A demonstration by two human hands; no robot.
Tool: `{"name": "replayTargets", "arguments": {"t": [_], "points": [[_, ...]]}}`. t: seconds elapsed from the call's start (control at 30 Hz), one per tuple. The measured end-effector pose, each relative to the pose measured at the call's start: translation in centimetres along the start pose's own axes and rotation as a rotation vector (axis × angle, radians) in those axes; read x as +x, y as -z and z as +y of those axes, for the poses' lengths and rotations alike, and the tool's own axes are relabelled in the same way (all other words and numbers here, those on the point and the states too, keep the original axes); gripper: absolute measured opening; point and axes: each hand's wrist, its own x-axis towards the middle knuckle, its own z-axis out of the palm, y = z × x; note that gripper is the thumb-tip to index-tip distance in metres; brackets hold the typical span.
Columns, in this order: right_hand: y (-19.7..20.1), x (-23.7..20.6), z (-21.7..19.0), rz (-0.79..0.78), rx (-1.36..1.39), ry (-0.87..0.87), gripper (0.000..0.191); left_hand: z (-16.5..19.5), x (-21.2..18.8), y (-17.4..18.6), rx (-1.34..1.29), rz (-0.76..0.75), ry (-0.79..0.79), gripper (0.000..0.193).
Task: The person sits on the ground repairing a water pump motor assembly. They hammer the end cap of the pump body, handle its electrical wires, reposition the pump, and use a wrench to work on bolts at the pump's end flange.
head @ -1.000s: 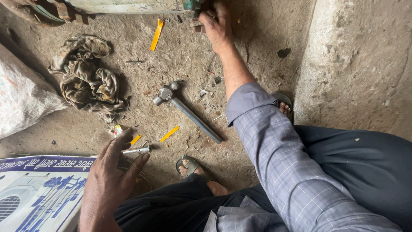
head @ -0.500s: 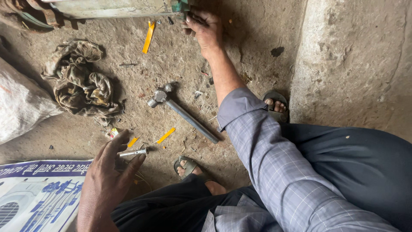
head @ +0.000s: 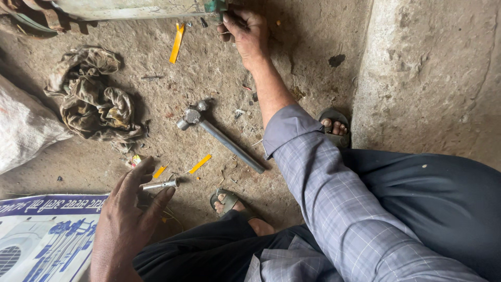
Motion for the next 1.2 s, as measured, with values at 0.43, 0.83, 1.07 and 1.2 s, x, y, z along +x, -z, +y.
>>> {"name": "replayTargets", "arguments": {"t": [0.43,0.83,1.07,1.2], "points": [[0.0,0.0,-0.2,-0.02,0.04,-0.068,0.017,0.2,-0.1,0.1,0.018,0.007,-0.008,0.063],[0.1,0.0,-0.2,-0.038,-0.056,-0.04,0.017,0.5,0.2,-0.3,0.027,0.015,-0.05,0.064],[0.7,0.3,-0.1,-0.109,-0.017,-0.06,0.018,0.8,0.5,-0.4,0.044,0.01,-0.005,0.066],[0.8,0.3,-0.4,-0.06,-0.144,-0.098,0.013,1.1,0.8,-0.5,0.052,-0.006,0.0,0.067]]}}
